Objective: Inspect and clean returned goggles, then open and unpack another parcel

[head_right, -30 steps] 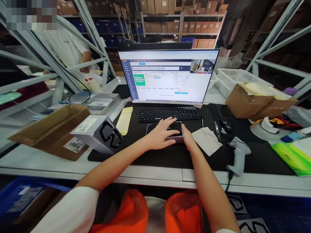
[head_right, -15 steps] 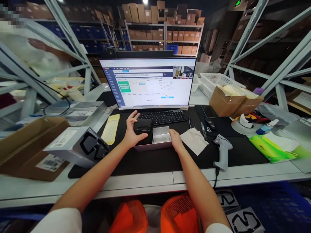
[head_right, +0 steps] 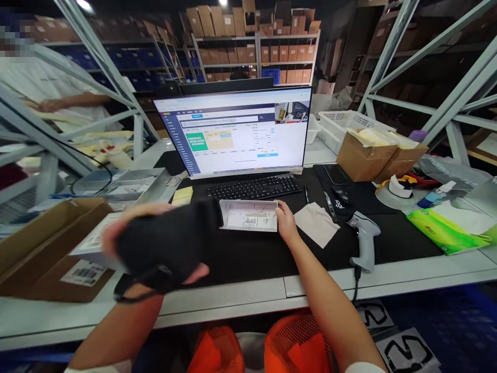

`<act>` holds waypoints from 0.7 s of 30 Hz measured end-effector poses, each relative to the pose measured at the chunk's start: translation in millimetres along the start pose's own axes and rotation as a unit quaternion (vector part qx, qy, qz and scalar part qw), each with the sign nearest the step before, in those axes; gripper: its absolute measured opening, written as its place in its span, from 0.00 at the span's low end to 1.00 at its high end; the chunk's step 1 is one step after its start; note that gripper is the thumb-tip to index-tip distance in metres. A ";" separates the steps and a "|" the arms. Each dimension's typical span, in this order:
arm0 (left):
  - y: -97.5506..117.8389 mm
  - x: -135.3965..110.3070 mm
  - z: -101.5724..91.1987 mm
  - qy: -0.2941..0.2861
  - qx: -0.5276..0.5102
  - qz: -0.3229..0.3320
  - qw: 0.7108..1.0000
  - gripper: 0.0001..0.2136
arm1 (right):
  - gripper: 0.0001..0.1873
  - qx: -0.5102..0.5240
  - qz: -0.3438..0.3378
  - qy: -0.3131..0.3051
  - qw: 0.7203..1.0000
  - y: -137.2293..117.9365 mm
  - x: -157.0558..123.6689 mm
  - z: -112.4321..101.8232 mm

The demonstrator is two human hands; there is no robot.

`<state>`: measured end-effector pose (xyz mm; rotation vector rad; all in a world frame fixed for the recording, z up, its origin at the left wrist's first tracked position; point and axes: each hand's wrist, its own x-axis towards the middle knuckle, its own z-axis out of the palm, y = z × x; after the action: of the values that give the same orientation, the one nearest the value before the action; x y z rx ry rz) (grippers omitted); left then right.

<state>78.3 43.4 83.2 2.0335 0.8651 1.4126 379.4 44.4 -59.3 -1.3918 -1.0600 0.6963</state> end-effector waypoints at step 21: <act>-35.5 -19.8 67.8 -0.411 0.219 0.052 0.884 0.16 | 0.30 -0.141 0.014 -0.087 0.986 9.5 5.0 -8.5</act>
<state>129.8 48.7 23.4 2.7003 0.7163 0.2720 390.9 46.2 -66.6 -1.6131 -1.3189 0.7193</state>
